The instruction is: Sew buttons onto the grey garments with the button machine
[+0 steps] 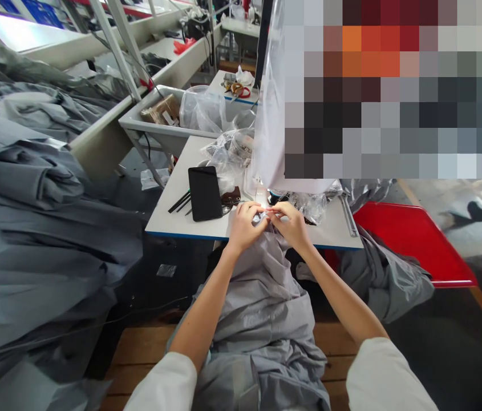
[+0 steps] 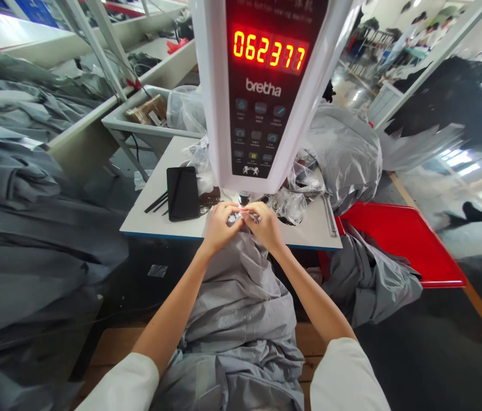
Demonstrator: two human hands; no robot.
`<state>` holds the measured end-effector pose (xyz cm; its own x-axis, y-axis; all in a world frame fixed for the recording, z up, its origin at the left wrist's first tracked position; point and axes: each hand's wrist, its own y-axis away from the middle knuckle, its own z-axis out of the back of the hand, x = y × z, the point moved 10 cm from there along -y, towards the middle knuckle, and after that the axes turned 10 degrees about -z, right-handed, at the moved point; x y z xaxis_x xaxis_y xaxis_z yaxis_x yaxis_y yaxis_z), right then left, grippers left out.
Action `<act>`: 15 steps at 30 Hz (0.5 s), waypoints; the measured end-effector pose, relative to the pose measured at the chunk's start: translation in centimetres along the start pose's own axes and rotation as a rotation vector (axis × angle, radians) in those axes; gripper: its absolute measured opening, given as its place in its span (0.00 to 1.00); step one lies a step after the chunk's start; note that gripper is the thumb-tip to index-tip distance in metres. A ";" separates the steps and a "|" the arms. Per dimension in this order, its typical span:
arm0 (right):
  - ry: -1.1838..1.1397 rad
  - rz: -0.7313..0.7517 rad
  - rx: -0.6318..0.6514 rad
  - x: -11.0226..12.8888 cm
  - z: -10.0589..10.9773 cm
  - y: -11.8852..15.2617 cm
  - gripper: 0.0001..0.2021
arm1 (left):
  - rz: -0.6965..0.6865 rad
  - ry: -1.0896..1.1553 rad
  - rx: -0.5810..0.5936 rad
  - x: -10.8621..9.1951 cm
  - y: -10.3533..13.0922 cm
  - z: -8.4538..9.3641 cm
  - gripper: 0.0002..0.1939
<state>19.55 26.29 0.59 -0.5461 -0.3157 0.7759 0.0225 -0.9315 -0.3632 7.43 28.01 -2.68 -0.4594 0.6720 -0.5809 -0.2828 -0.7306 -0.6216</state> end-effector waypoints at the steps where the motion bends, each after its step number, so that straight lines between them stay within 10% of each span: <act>1: -0.026 -0.021 0.016 -0.4 -0.2 -0.2 0.11 | -0.001 -0.002 0.001 0.0 0.0 0.0 0.06; 15: -0.213 -0.297 0.138 -4.4 -1.5 -1.0 0.17 | 0.013 0.009 0.027 0.2 0.0 -0.2 0.08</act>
<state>20.70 28.89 -3.21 -0.3604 -0.0454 0.9317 0.0100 -0.9989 -0.0448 7.45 28.14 -2.93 -0.4559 0.6632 -0.5936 -0.2994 -0.7423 -0.5994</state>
